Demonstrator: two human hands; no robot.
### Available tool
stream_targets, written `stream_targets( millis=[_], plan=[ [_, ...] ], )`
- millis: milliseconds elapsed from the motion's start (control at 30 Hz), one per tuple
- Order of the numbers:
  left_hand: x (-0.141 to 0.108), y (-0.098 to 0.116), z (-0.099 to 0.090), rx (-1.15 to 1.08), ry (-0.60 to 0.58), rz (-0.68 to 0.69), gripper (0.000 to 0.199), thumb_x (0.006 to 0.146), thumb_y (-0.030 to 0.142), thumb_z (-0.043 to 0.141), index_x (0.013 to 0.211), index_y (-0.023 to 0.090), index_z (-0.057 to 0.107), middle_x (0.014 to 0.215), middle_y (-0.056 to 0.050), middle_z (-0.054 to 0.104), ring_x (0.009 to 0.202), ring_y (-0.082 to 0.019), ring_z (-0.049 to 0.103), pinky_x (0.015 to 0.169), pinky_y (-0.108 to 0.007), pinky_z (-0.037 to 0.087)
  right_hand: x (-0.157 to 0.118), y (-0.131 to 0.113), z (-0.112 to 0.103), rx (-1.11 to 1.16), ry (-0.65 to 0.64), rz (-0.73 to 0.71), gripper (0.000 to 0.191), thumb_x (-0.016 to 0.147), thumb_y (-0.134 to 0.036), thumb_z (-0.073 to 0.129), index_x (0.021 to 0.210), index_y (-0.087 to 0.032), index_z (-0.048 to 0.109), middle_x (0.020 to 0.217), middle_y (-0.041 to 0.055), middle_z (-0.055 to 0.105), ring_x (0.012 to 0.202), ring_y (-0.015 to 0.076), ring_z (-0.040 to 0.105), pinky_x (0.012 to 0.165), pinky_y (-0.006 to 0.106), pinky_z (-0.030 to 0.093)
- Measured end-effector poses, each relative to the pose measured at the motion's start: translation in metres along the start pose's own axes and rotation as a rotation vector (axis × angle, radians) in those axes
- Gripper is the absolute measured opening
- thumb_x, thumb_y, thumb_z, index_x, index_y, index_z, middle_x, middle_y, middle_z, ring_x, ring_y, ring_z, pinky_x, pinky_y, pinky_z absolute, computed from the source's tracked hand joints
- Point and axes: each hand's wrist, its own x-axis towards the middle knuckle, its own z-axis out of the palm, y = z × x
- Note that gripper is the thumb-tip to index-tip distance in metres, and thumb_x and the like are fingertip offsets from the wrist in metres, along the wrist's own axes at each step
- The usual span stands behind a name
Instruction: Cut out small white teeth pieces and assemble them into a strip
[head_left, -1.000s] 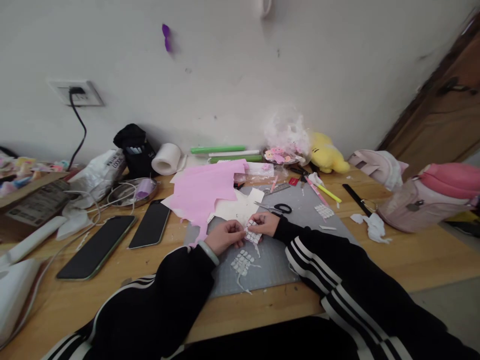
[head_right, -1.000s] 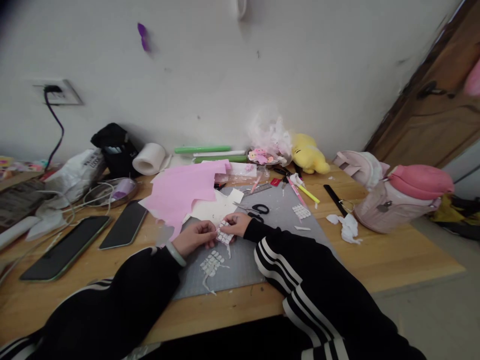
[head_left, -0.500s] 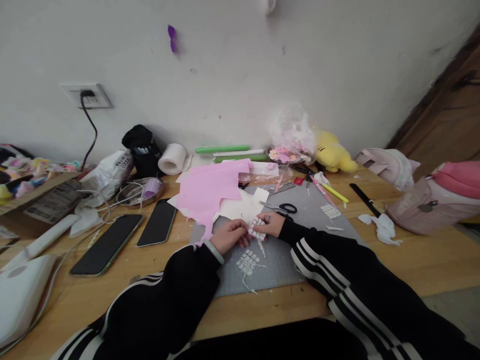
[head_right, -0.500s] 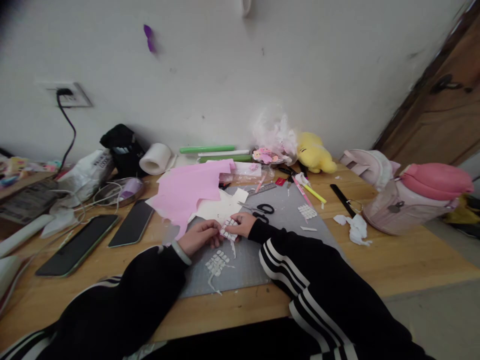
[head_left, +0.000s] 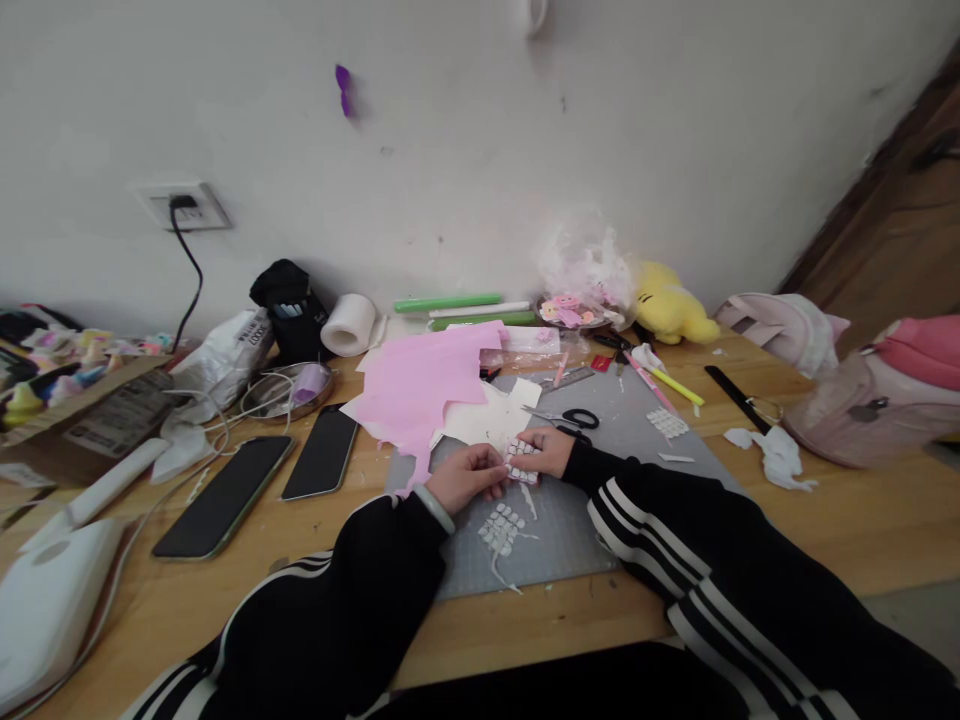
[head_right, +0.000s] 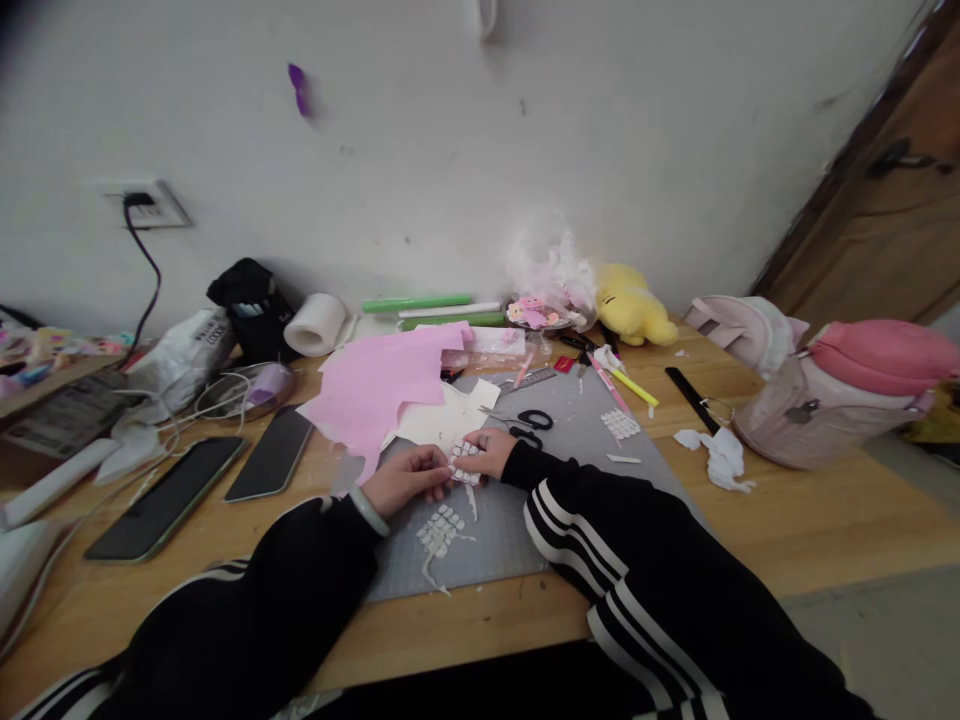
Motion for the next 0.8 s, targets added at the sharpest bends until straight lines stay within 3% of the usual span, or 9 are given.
stream_targets(
  millis=[267,533,800],
  plan=[
    [-0.0006,0.0026,0.0012,0.019,-0.005,0.012,0.035,0.063,0.047,0.063,0.062,0.014,0.051,0.048,0.004,0.057,0.039,-0.005,0.05,0.04,-0.018,0.038,-0.0017,-0.0028,-0.0008,-0.019,-0.002,-0.008,0.016,0.084,-0.026,0.05,0.088,-0.012,0.056,0.075,-0.0014,0.058,0.057,0.0074,0.055,0.05,0.022,0.047],
    [-0.0004,0.0011,0.0013,0.026,-0.012,0.013,0.037,0.058,0.047,0.067,0.062,0.014,0.05,0.052,0.003,0.058,0.041,-0.005,0.05,0.04,-0.017,0.037,-0.0043,-0.0087,-0.0002,-0.028,0.016,-0.002,0.015,0.084,-0.025,0.051,0.083,-0.011,0.056,0.071,-0.0025,0.057,0.055,0.007,0.054,0.049,0.021,0.046],
    [0.0003,0.0011,0.0016,0.033,0.016,0.024,0.036,0.063,0.049,0.062,0.064,0.015,0.049,0.047,0.005,0.055,0.039,-0.005,0.049,0.04,-0.018,0.038,-0.0051,-0.0098,0.0005,-0.013,0.009,-0.014,0.014,0.083,-0.024,0.052,0.078,-0.011,0.056,0.064,-0.0048,0.055,0.049,0.0052,0.051,0.046,0.019,0.044]
  ],
)
